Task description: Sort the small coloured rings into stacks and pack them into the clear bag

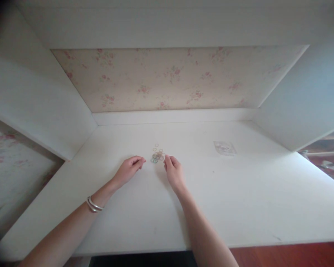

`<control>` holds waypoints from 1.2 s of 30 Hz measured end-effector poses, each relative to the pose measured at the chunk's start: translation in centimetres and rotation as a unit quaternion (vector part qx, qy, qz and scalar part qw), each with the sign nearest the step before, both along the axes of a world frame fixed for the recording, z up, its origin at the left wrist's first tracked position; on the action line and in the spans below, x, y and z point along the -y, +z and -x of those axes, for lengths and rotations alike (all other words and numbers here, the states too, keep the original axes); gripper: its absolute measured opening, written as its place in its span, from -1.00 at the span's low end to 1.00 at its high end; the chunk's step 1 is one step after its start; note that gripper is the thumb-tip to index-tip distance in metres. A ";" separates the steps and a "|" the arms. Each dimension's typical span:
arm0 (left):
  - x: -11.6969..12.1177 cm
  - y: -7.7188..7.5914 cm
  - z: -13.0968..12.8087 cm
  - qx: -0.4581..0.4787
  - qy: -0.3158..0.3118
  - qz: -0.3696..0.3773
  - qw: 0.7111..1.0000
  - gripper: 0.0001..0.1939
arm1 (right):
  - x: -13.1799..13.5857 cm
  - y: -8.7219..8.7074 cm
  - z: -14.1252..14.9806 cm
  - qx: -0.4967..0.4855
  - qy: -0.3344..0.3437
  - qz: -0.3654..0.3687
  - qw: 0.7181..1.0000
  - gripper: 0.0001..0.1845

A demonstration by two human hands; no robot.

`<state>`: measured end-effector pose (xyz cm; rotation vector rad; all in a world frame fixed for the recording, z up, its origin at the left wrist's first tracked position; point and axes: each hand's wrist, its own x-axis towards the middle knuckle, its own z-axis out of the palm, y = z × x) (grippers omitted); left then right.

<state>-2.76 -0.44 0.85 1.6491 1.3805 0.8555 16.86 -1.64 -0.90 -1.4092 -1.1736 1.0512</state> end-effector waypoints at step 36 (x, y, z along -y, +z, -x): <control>2.5 -1.2 0.8 0.065 -0.070 0.100 0.990 -0.66 | -1.0 -0.7 2.4 0.559 0.102 -0.130 0.813 -0.66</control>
